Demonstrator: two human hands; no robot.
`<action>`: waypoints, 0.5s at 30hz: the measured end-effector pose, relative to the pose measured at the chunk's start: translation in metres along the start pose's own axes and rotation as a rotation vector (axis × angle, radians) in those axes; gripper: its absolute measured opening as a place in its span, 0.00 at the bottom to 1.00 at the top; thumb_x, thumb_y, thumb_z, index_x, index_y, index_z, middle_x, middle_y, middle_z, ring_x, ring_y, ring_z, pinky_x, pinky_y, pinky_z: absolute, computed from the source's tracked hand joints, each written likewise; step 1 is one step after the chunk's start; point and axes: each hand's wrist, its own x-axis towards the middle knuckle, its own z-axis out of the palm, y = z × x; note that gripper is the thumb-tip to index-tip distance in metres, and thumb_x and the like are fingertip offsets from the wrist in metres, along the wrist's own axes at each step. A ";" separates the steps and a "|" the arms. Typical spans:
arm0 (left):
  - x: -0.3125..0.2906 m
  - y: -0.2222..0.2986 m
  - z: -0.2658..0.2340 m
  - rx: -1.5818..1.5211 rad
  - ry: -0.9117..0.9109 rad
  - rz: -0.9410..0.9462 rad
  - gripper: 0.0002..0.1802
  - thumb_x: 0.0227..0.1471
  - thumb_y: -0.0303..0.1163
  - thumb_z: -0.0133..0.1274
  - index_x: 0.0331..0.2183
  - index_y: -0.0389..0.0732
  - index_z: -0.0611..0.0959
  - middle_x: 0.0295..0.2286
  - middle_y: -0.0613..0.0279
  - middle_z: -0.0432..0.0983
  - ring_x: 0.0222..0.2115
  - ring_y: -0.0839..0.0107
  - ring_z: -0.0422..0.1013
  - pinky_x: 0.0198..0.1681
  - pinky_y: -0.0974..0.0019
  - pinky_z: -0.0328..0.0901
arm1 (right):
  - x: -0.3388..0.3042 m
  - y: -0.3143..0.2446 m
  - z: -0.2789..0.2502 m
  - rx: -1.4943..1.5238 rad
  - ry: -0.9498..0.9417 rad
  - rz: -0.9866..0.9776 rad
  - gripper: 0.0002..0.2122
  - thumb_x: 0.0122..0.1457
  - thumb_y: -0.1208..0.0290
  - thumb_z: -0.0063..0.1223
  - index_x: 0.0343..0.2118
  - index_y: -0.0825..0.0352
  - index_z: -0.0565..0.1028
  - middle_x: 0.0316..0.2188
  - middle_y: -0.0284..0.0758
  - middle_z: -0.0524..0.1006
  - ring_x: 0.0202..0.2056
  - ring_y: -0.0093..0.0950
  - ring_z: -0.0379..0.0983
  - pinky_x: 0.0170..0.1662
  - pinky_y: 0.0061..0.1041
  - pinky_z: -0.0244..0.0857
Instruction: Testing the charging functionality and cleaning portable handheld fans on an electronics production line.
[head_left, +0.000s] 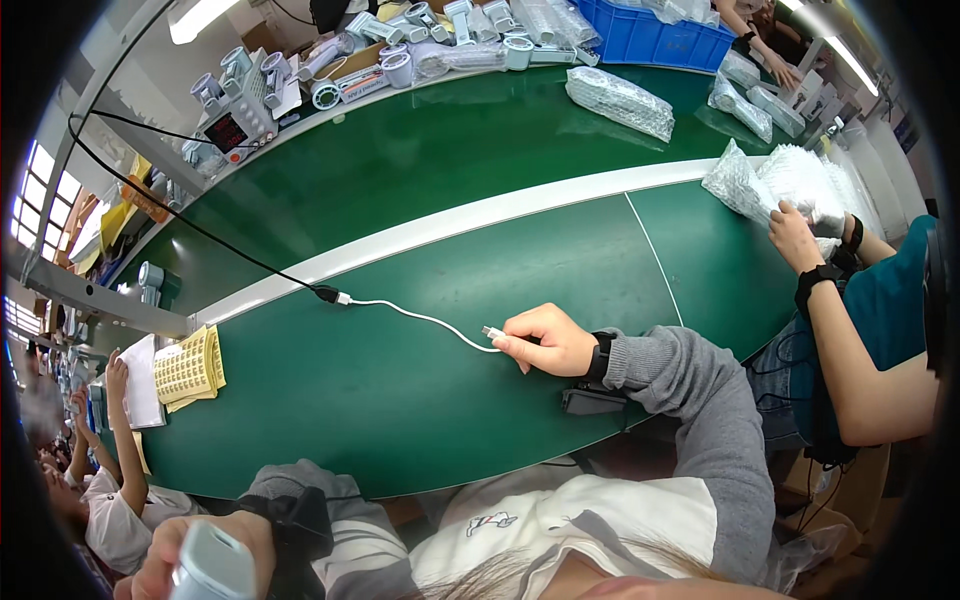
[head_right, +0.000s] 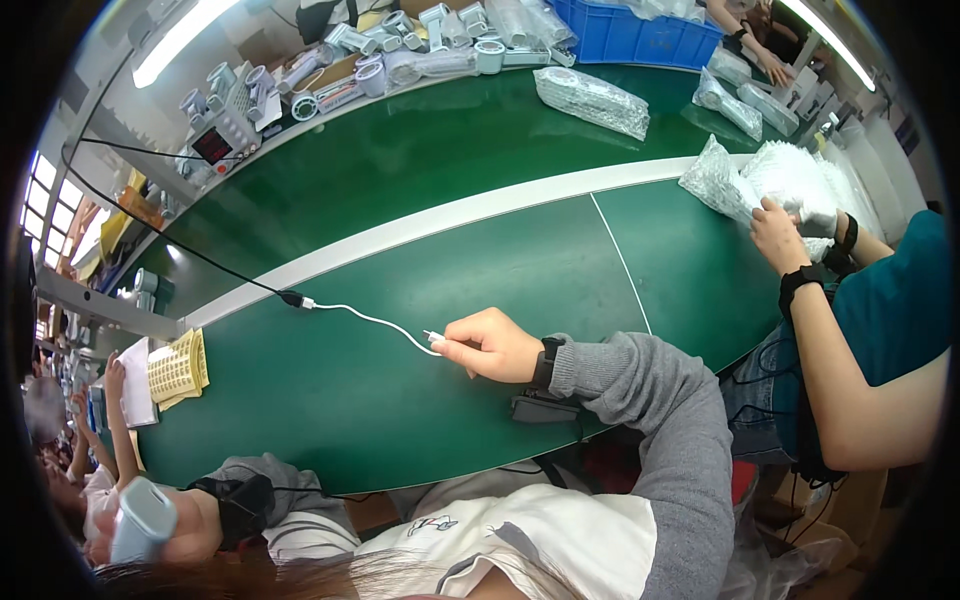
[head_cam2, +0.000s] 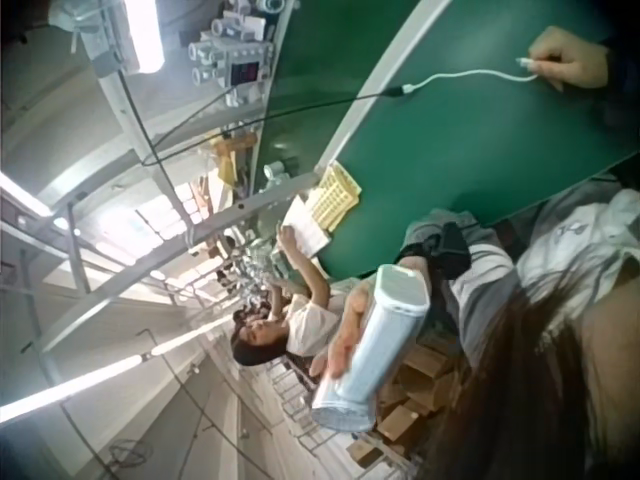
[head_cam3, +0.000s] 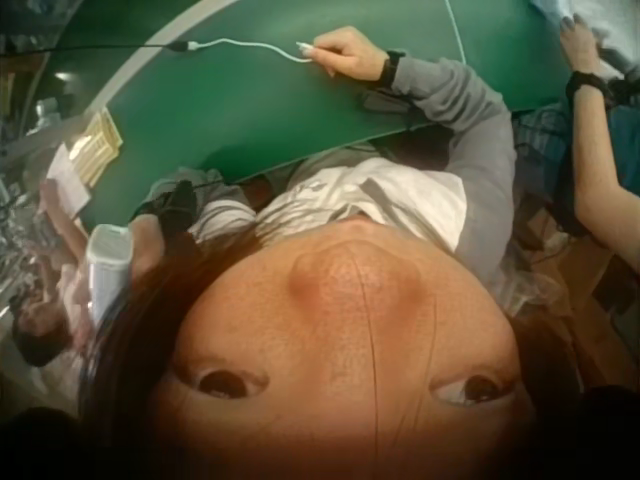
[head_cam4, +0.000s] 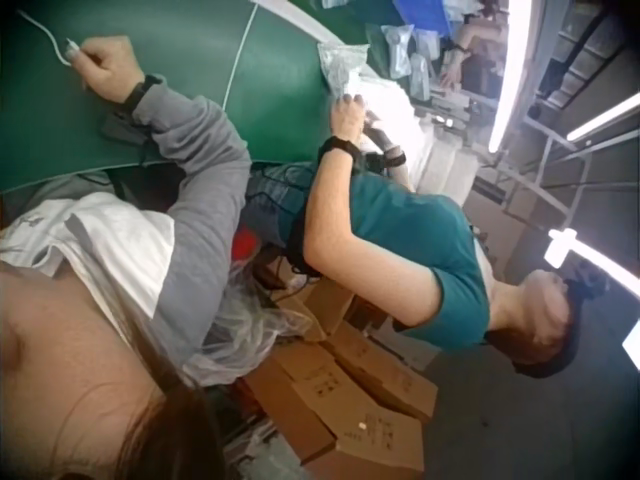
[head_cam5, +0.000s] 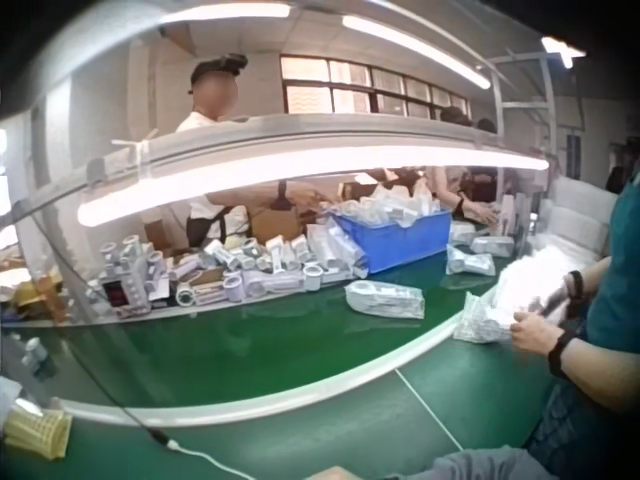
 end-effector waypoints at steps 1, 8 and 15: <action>-0.002 0.002 0.002 -0.009 0.009 -0.021 0.23 0.48 0.35 0.50 0.43 0.34 0.65 0.30 0.56 0.72 0.34 0.62 0.70 0.41 0.56 0.64 | 0.000 -0.001 0.000 0.003 0.000 0.011 0.15 0.57 0.70 0.42 0.14 0.68 0.67 0.10 0.30 0.68 0.14 0.19 0.62 0.18 0.20 0.54; -0.022 0.027 -0.005 -0.042 0.044 -0.079 0.16 0.50 0.32 0.48 0.39 0.33 0.69 0.27 0.55 0.73 0.32 0.62 0.71 0.37 0.58 0.66 | 0.003 -0.001 0.000 0.040 0.000 0.075 0.15 0.57 0.69 0.42 0.14 0.68 0.67 0.10 0.29 0.68 0.14 0.18 0.62 0.18 0.19 0.53; -0.049 0.061 -0.028 -0.002 0.048 -0.175 0.14 0.51 0.34 0.47 0.35 0.32 0.73 0.28 0.50 0.72 0.33 0.59 0.70 0.36 0.57 0.67 | 0.005 0.004 0.007 -0.016 0.007 0.075 0.14 0.56 0.70 0.43 0.15 0.68 0.68 0.10 0.29 0.68 0.14 0.18 0.62 0.19 0.19 0.54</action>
